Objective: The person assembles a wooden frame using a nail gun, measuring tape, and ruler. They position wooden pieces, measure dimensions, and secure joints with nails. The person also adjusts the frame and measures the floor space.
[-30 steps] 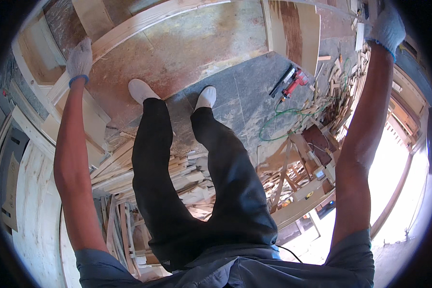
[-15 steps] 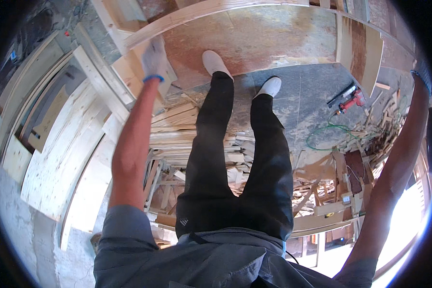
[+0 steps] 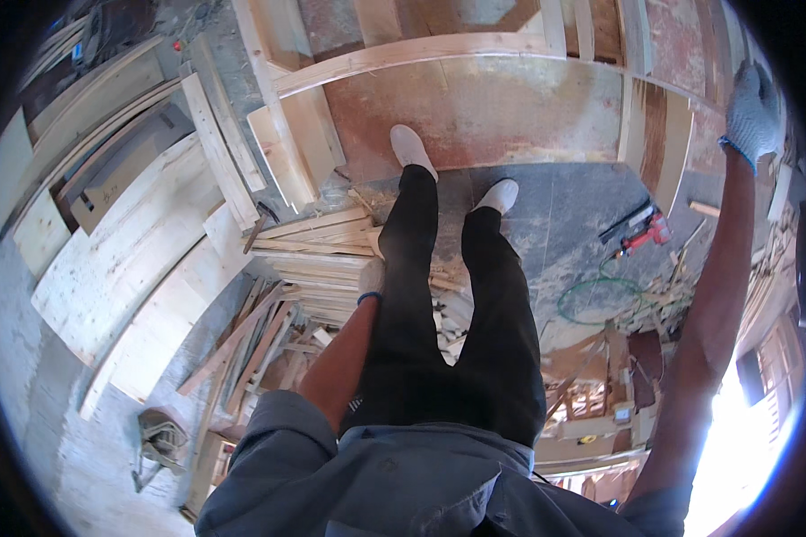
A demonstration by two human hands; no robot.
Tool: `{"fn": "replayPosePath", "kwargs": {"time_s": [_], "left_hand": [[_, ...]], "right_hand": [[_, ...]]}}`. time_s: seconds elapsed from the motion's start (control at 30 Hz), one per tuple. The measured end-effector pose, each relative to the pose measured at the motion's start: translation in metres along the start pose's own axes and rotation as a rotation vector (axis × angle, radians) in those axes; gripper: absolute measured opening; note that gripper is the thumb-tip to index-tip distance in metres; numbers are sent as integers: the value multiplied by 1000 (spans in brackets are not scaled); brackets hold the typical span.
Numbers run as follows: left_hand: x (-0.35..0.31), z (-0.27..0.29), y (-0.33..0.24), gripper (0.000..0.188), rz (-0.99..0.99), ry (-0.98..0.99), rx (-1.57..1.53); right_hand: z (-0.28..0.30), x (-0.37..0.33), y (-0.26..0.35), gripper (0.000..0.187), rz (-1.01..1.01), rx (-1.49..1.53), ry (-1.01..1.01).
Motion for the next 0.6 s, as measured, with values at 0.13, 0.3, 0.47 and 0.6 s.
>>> {"fn": "replayPosePath", "kwargs": {"time_s": [0.13,0.3,0.47,0.6], "left_hand": [[1,-1,-22,19,-94,-69,36],[-19,18,-44,20,-58,-166,-61],[-55,44,-52,23,-408,-187,-35],[-66,35,-71,30,-131,151,-983]], "right_hand": [[-4,7,0,53,10,75,49],[8,0,38,48,93,-241,62],[26,-88,37,36,149,135,180],[32,-267,58,21,-1,236,303]]}}
Point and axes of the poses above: each hand's wrist, its own x-axis towards the middle knuckle, its own z-axis out of the back of the hand, y = z × x, the point moved 1 cm from there along x, towards the middle knuckle, and after that the axes turned 15 degrees about y, right-handed, at the moved point
